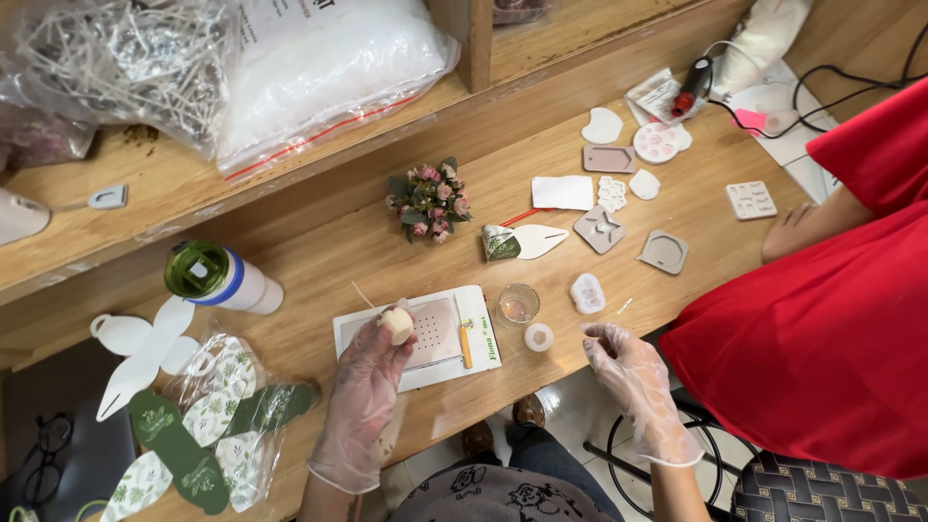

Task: Preparing and finishing decorative candles by trimming wicks, heat-treating surfaces, and dipping them in melted wax.

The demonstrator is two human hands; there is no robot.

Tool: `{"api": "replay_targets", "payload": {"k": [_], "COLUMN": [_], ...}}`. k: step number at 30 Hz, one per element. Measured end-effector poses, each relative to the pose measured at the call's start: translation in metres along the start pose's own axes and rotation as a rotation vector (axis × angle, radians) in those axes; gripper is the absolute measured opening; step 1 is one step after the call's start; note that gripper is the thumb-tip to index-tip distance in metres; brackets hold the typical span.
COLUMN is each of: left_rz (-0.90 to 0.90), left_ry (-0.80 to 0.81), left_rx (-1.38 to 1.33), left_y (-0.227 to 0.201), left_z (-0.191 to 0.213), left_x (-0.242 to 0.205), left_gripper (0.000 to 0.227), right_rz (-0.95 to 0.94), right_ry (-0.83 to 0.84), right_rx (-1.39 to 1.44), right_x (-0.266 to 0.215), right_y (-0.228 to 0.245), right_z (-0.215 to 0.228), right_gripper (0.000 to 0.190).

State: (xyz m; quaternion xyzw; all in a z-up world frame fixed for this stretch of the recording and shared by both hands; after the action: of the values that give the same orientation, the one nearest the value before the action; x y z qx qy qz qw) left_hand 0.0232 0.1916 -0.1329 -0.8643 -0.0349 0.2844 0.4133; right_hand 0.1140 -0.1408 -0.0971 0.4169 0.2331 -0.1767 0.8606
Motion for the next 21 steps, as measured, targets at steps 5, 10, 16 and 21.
{"api": "replay_targets", "payload": {"k": [5,10,16,21], "left_rz": [0.021,0.031,0.101,0.052], "left_ry": [0.052,0.104,0.015,0.060], "left_rx": [0.035,0.011,0.071,0.095], "left_y": [-0.001,0.003,0.006,0.002], "left_z": [-0.017,-0.034,-0.051,-0.055], "left_x": [0.001,0.005,0.010,0.029], "left_gripper": [0.054,0.050,0.055,0.057], "right_rz": [-0.046,-0.028,0.114,0.219], "right_ry": [-0.069,-0.100,-0.128,-0.187], "right_rx": [0.061,0.246,0.561,0.540], "right_x": [-0.006,0.002,0.067,0.183], "right_y": [-0.001,0.006,0.018,0.036], "right_z": [0.015,0.029,0.050,0.081], "right_gripper": [0.031,0.028,0.024,0.025]}}
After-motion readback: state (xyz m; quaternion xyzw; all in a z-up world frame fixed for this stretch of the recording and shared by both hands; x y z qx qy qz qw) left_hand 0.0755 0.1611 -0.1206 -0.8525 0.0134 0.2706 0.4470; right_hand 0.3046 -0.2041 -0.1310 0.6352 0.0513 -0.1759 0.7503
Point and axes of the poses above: each hand's wrist, its own x-axis towards the middle knuckle, its own z-axis out of the back of the hand, y = z × x, the point moved 7 cm from there along x, towards the middle knuckle, and after that the axes turned 14 degrees about x, right-handed, at the moved point
